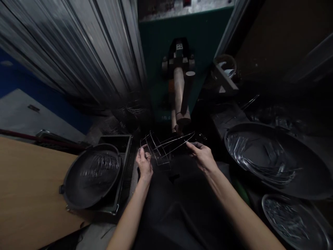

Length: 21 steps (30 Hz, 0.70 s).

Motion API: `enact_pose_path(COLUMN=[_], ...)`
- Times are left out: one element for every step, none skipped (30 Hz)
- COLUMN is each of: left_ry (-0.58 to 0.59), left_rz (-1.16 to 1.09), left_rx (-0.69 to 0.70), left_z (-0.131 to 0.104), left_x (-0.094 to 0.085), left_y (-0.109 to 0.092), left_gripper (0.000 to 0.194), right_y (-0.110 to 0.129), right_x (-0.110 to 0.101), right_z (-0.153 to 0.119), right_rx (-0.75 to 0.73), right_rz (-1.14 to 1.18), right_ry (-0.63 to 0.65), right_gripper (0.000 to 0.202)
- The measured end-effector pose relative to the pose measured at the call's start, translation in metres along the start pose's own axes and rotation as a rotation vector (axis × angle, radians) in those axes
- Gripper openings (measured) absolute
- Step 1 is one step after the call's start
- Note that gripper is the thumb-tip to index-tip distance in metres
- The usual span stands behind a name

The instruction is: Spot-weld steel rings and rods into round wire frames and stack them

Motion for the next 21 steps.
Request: enact_pose_path(left_ry=[0.001, 0.002, 0.003, 0.005, 0.004, 0.002, 0.001, -0.001, -0.005, -0.009, -0.011, -0.012, -0.013, -0.011, -0.008, -0.007, -0.006, -0.005, -0.006, -0.008, -0.011], left_rz=[0.002, 0.007, 0.011, 0.017, 0.026, 0.036, 0.044, 0.052, 0.057, 0.060, 0.061, 0.062, 0.065, 0.070, 0.075, 0.079, 0.082, 0.081, 0.080, 0.078, 0.075], left_rx=[-0.004, -0.004, 0.000, 0.006, 0.012, 0.015, 0.014, 0.006, -0.006, -0.017, -0.025, -0.029, -0.030, -0.028, -0.025, -0.024, -0.029, -0.038, -0.049, -0.059, -0.067], left_z=[0.001, 0.002, 0.003, 0.003, 0.004, 0.004, 0.005, 0.005, 0.005, 0.005, 0.005, 0.005, 0.005, 0.005, 0.005, 0.005, 0.005, 0.005, 0.004, 0.004, 0.005], left_x=[0.000, -0.001, -0.001, -0.001, -0.001, -0.001, -0.001, -0.001, -0.001, -0.002, -0.002, -0.003, -0.003, -0.004, -0.004, -0.004, -0.003, -0.003, -0.002, -0.001, -0.001], left_y=[0.001, 0.002, 0.003, 0.004, 0.004, 0.005, 0.005, 0.005, 0.006, 0.006, 0.006, 0.007, 0.007, 0.007, 0.007, 0.007, 0.006, 0.005, 0.005, 0.004, 0.003], left_gripper=[0.039, 0.040, 0.041, 0.041, 0.042, 0.042, 0.042, 0.043, 0.043, 0.043, 0.044, 0.044, 0.044, 0.043, 0.043, 0.043, 0.044, 0.044, 0.044, 0.045, 0.045], right_y=[0.000, 0.000, -0.001, -0.001, -0.001, -0.002, -0.001, -0.001, -0.001, -0.001, 0.000, 0.000, 0.000, 0.000, 0.001, 0.001, 0.001, 0.001, 0.001, 0.000, 0.000], right_x=[0.005, 0.009, 0.012, 0.015, 0.017, 0.019, 0.021, 0.023, 0.025, 0.026, 0.027, 0.028, 0.028, 0.029, 0.029, 0.029, 0.029, 0.030, 0.030, 0.030, 0.030], right_z=[0.000, 0.000, -0.001, -0.002, -0.003, -0.004, -0.006, -0.007, -0.008, -0.009, -0.010, -0.011, -0.012, -0.013, -0.014, -0.014, -0.014, -0.013, -0.013, -0.012, -0.011], right_rx=[0.030, 0.061, 0.090, 0.120, 0.146, 0.166, 0.182, 0.192, 0.198, 0.201, 0.203, 0.205, 0.210, 0.217, 0.225, 0.232, 0.237, 0.238, 0.236, 0.231, 0.224], right_rz=[0.072, 0.130, 0.177, 0.214, 0.246, 0.273, 0.294, 0.311, 0.324, 0.334, 0.340, 0.345, 0.348, 0.350, 0.350, 0.351, 0.351, 0.350, 0.347, 0.341, 0.333], right_ry=[0.032, 0.053, 0.063, 0.067, 0.067, 0.066, 0.066, 0.068, 0.070, 0.069, 0.066, 0.058, 0.044, 0.027, 0.011, 0.001, -0.003, -0.004, -0.004, -0.004, -0.003], right_gripper=[0.040, 0.040, 0.041, 0.041, 0.042, 0.042, 0.043, 0.043, 0.043, 0.042, 0.042, 0.042, 0.042, 0.041, 0.041, 0.041, 0.040, 0.040, 0.039, 0.039, 0.038])
Point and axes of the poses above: each hand's wrist, its own z-axis towards the middle knuckle, its own x-axis out of the palm, y = z × x, the point moved 1 cm from there along z, towards the middle knuckle, and after that the axes turned 15 degrees about x, right-handed, at the moved point
